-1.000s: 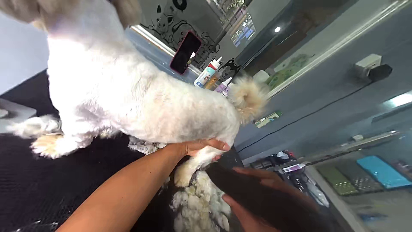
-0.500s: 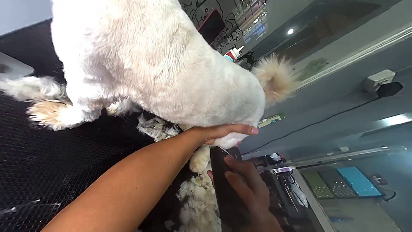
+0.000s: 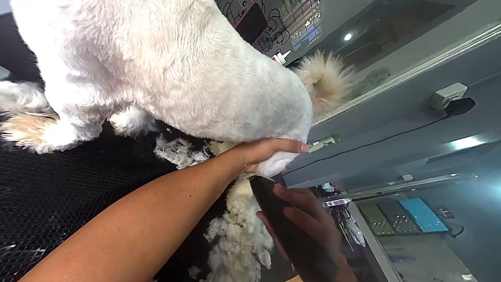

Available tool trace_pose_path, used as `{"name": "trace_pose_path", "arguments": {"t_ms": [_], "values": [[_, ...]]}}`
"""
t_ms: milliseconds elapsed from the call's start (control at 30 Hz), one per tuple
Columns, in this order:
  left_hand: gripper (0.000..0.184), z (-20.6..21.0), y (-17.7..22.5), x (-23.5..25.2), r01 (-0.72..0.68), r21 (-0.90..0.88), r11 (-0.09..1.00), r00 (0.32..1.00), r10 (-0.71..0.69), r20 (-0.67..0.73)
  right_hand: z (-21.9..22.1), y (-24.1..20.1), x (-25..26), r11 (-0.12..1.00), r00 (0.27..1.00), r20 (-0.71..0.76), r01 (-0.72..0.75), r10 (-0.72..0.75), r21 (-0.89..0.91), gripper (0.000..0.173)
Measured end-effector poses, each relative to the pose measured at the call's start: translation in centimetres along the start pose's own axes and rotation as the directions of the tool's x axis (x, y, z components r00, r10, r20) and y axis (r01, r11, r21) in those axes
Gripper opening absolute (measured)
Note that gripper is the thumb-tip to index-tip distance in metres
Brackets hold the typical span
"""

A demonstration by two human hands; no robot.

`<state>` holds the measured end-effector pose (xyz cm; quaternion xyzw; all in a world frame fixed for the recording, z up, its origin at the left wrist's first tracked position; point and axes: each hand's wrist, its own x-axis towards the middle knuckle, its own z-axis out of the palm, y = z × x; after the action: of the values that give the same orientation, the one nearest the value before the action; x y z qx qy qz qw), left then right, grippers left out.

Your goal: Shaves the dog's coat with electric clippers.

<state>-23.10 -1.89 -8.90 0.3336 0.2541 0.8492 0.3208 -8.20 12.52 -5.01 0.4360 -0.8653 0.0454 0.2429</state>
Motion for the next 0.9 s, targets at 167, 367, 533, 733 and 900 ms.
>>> {"name": "trace_pose_path", "arguments": {"t_ms": [167, 367, 533, 733, 900], "values": [[0.017, 0.3, 0.5, -0.1, 0.017, -0.023, 1.0, 1.0, -0.017, -0.002, 2.2, 0.7, -2.4, 0.967, 0.98, 0.118, -0.18, 0.16, 0.181, 0.056], [0.01, -0.3, 0.4, 0.3, -0.018, -0.086, 0.996, 1.0, 0.016, -0.026, -0.8, 0.0, -1.6, 0.861, 0.979, 0.088, -0.205, 0.186, 0.466, 0.059], [0.01, -0.4, 0.1, 0.1, -0.003, -0.088, 0.996, 1.0, 0.001, -0.018, -1.4, 0.8, 0.7, 0.938, 0.964, -0.219, -0.067, 0.148, 0.341, 0.059], [0.013, -0.6, -0.3, 0.1, 0.015, -0.086, 0.996, 1.0, -0.013, 0.02, 2.8, 1.0, -2.8, 0.848, 0.949, -0.097, -0.217, 0.298, 0.483, 0.06], [0.016, -0.5, -0.8, 0.2, 0.067, -0.086, 0.994, 0.996, -0.062, 0.06, 2.2, 0.6, -3.7, 0.679, 0.947, 0.06, -0.269, 0.315, 0.683, 0.06]]}}
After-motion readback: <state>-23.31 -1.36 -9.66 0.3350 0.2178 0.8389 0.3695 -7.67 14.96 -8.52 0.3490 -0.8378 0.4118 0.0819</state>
